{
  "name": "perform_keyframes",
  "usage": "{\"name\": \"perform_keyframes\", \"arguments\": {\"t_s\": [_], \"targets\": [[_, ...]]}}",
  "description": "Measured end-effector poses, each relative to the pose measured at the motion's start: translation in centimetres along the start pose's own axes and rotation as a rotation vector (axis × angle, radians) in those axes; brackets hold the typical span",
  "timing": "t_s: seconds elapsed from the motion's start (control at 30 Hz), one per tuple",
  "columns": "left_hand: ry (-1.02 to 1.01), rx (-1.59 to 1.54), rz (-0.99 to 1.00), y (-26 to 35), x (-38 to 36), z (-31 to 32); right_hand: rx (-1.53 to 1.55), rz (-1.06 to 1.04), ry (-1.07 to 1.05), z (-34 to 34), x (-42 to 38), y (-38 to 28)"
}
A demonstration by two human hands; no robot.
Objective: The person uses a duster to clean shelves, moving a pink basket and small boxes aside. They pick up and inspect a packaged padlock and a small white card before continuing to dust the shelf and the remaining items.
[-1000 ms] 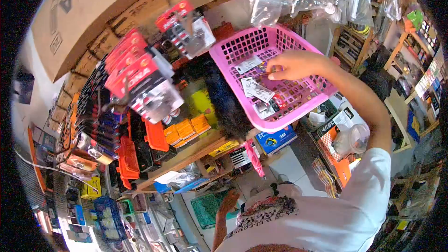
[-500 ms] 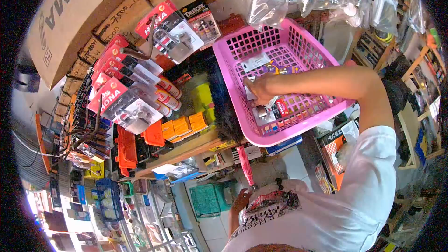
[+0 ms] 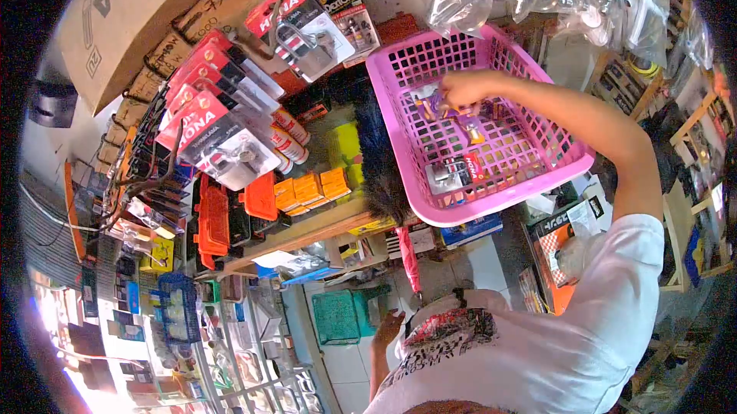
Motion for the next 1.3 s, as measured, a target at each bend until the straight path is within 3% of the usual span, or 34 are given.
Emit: {"name": "perform_keyframes", "arguments": {"t_s": [0.1, 0.23, 0.33, 0.37, 0.5, 0.57, 0.63, 0.7, 0.73, 0.83, 1.03, 1.13, 1.2, 1.3], "targets": [[0.002, 0.019, 0.014, -0.4, 0.1, 0.1, 0.178, 0.106, 0.080, -0.7, -0.6, 3.2], [-0.025, 0.011, 0.011, -0.4, 0.6, -0.1, -0.086, 0.157, 0.098, -0.7, -2.0, 4.8], [-0.040, 0.018, 0.027, -0.6, 0.7, -0.4, -0.600, -0.078, 0.373, -0.9, -2.6, 3.2], [-0.043, 0.026, 0.038, -0.7, 0.7, -0.4, -0.622, -0.111, 0.383, -0.7, -4.1, 0.9], [-0.031, 0.124, 0.142, -0.6, 0.6, -0.5, -0.403, -0.374, -0.044, 6.0, -5.9, -4.0], [-0.027, 0.148, 0.150, -0.9, 0.5, -0.3, -0.685, -0.473, 0.099, 9.6, -8.1, -5.3], [-0.062, -0.101, -0.108, -2.8, 0.2, 0.5, -0.743, -0.453, 0.039, 10.9, -8.2, -5.7], [-0.070, -0.127, -0.160, -2.6, -0.5, 0.0, -0.571, -0.308, -0.227, 11.3, -7.0, -5.3], [-0.074, -0.131, -0.169, -2.3, -0.8, 0.0, -0.541, -0.317, -0.241, 11.2, -6.8, -5.2], [-0.078, -0.150, -0.203, -1.6, -1.3, -0.2, -0.408, -0.364, -0.273, 11.3, -6.1, -4.5], [-0.110, -0.205, -0.282, 0.1, -2.5, -0.5, -0.450, -0.394, -0.350, 11.0, -4.2, -3.4], [-0.120, -0.224, -0.311, 0.8, -2.9, -0.8, -0.374, -0.413, -0.188, 8.7, -4.6, -3.8], [-0.127, -0.236, -0.330, 1.1, -3.4, -1.2, -0.341, -0.540, -0.087, 7.8, -4.0, -3.5], [-0.136, -0.258, -0.360, 1.7, -3.7, -1.9, -0.529, -0.430, 0.006, 4.3, -4.4, -4.4]]}}
Point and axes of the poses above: each hand's wrist, its own x-axis towards the middle knuckle, its own z-axis out of the palm, y = z × x, the point moved 8 cm from there along x, towards the middle knuckle, and after that the axes turned 5 degrees about y, right-handed, at the moved point
